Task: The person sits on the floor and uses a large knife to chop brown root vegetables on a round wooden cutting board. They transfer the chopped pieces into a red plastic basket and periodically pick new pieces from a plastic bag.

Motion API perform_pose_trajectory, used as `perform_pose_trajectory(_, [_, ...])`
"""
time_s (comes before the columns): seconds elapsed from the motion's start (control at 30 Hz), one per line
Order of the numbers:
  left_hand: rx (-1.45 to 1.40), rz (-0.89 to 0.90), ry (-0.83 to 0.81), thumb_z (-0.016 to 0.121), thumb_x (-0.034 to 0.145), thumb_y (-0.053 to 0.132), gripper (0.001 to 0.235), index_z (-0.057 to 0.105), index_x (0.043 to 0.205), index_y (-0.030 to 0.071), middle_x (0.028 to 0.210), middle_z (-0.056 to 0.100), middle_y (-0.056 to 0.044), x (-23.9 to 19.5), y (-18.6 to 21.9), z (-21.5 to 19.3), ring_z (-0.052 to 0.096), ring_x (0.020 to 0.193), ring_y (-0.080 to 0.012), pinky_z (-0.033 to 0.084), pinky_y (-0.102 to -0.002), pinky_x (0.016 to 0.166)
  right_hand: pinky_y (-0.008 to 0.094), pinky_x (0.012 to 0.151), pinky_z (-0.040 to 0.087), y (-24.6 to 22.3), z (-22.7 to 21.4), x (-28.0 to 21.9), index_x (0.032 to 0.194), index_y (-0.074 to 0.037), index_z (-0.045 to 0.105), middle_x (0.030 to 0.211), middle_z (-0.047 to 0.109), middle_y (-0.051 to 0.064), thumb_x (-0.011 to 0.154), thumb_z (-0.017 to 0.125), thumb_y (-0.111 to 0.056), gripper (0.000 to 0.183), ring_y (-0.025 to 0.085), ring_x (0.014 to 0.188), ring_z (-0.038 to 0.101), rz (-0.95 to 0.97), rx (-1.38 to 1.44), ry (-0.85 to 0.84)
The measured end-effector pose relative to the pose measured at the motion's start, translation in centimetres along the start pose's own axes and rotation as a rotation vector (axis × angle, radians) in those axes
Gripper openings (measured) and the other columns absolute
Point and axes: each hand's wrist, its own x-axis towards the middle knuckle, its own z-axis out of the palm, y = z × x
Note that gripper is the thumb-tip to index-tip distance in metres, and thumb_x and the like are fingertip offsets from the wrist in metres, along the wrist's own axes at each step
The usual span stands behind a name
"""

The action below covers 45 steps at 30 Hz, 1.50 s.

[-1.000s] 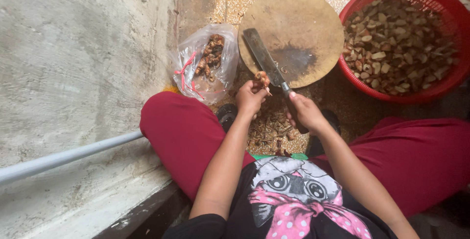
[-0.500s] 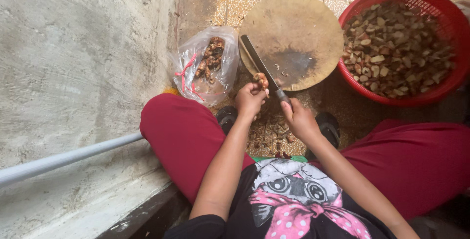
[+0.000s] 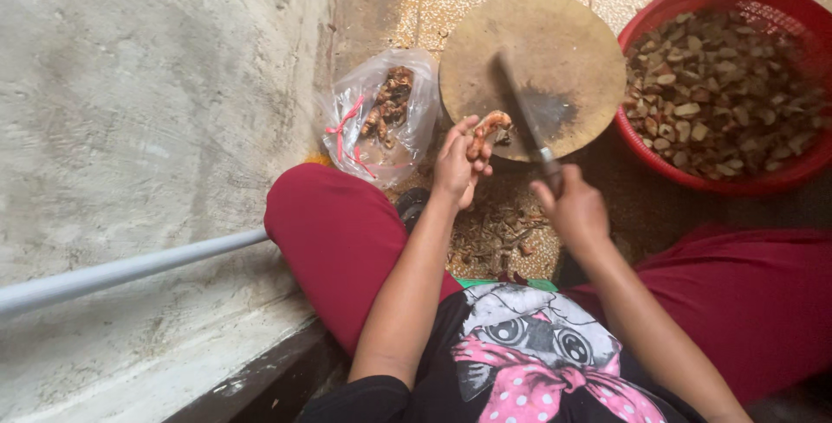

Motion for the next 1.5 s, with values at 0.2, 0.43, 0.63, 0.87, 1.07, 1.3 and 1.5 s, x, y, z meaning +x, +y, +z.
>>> perform_pose_trajectory(0.2, [-0.118, 0.002, -0.027, 0.046, 0.105, 0.018, 0.018, 0.048, 0.121, 0.010, 0.081, 0.052, 0.000, -0.3, 0.9, 1.5, 0.049, 0.062, -0.0083, 0.044, -0.027, 0.053, 0.049, 0.061, 0.052, -3.4, 0.1, -3.1, 0.105, -0.006, 0.058, 0.071, 0.067, 0.020, 0.094, 0.070, -0.048, 0.044, 0.038, 0.066, 0.070, 0.060, 0.275, -0.218])
perform_pose_trajectory(0.43, [0.030, -0.130, 0.019, 0.059, 0.101, 0.020, 0.033, 0.053, 0.131, 0.007, 0.091, 0.066, -0.006, 1.3, -0.9, 1.7, 0.060, 0.072, -0.0114, 0.058, -0.032, 0.069, 0.049, 0.068, 0.052, -1.7, -1.5, -1.3, 0.122, -0.008, 0.059, 0.079, 0.068, 0.020, 0.101, 0.061, -0.044, 0.042, 0.040, 0.074, 0.071, 0.166, 0.385, 0.030])
perform_pose_trajectory(0.63, [1.252, 0.674, 0.276, 0.073, 0.095, 0.023, 0.023, 0.075, 0.109, 0.004, 0.093, 0.073, -0.016, -0.2, -1.0, 2.4, 0.069, 0.080, -0.0224, 0.056, -0.036, 0.071, 0.054, 0.070, 0.050, -1.6, -0.8, -0.6, 0.126, -0.008, 0.059, 0.087, 0.070, 0.025, 0.102, 0.058, -0.043, 0.042, 0.047, 0.083, 0.069, 0.144, 0.212, -0.021])
perform_pose_trajectory(0.87, [0.998, 0.406, 0.234, 0.074, 0.091, 0.031, 0.025, 0.073, 0.093, 0.006, 0.081, 0.077, -0.012, 0.4, -0.3, 4.5, 0.078, 0.073, -0.0238, 0.058, -0.035, 0.064, 0.051, 0.066, 0.053, -0.9, -2.2, 0.2, 0.122, -0.010, 0.058, 0.073, 0.068, 0.022, 0.105, 0.048, -0.043, 0.038, 0.042, 0.071, 0.073, 0.150, 0.489, 0.113])
perform_pose_trajectory(1.07, [1.094, 0.412, 0.243, 0.073, 0.092, 0.030, 0.022, 0.074, 0.096, 0.008, 0.080, 0.074, -0.013, 0.3, 0.8, 5.1, 0.074, 0.073, -0.0289, 0.056, -0.041, 0.065, 0.060, 0.072, 0.049, 0.1, 0.2, 1.4, 0.109, -0.004, 0.058, 0.086, 0.068, 0.029, 0.108, 0.049, -0.043, 0.040, 0.054, 0.085, 0.065, 0.097, 0.195, 0.021])
perform_pose_trajectory(1.3, [1.269, 0.597, 0.244, 0.072, 0.089, 0.017, 0.019, 0.075, 0.105, 0.006, 0.103, 0.068, -0.018, 0.6, 0.2, 4.7, 0.067, 0.094, -0.0363, 0.053, -0.045, 0.082, 0.057, 0.073, 0.051, 3.4, 3.2, 1.8, 0.103, -0.004, 0.056, 0.083, 0.068, 0.028, 0.107, 0.041, -0.049, 0.048, 0.051, 0.083, 0.067, 0.190, 0.270, -0.131])
perform_pose_trajectory(1.5, [1.243, 0.611, 0.137, 0.070, 0.089, 0.013, 0.021, 0.074, 0.107, 0.005, 0.106, 0.070, -0.016, 1.7, 0.1, 3.2, 0.068, 0.099, -0.0351, 0.054, -0.044, 0.088, 0.056, 0.065, 0.043, 4.3, 1.8, 2.5, 0.106, -0.003, 0.059, 0.082, 0.061, 0.034, 0.115, 0.035, -0.053, 0.056, 0.062, 0.075, 0.050, 0.528, 0.876, -0.388])
